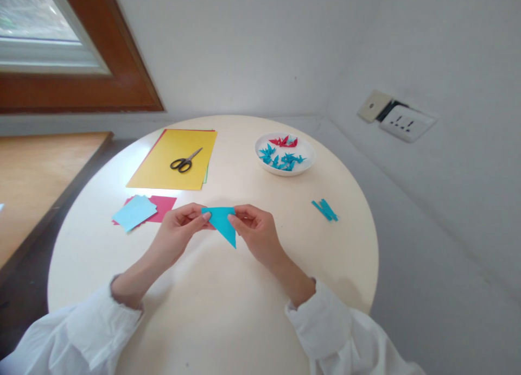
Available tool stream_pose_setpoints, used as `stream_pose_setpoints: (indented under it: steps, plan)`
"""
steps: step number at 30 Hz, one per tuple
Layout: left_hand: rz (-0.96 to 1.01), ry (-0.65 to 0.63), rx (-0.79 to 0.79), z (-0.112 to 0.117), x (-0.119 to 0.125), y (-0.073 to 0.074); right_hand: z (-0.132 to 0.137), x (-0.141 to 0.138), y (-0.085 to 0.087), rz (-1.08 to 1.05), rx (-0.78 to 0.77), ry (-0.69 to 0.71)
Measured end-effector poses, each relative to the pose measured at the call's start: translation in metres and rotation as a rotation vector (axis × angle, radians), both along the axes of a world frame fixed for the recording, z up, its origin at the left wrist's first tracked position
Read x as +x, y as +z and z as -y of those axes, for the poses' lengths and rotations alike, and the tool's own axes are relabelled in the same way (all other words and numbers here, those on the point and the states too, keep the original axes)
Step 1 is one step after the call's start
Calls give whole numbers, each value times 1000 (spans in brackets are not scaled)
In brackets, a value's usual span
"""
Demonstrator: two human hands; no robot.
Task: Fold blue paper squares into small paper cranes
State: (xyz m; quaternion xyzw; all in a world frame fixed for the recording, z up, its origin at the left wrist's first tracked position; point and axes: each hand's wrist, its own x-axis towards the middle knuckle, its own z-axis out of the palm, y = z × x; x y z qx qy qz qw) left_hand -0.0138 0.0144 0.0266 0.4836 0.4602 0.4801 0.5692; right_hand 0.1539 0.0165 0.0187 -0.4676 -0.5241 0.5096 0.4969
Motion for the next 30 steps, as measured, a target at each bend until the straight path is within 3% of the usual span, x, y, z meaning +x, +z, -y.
stream_pose_setpoints:
  steps: [11, 25, 30]
  plan:
    - [-171, -101, 136, 4, 1, 6, 3, 0, 0, -1, 27, 49]
    - [39, -116, 205, 6, -4, 0, 5, 4, 5, -29, 187, 63]
    - [159, -111, 147, 9, -3, 1, 8, 2, 5, 9, 217, 47]
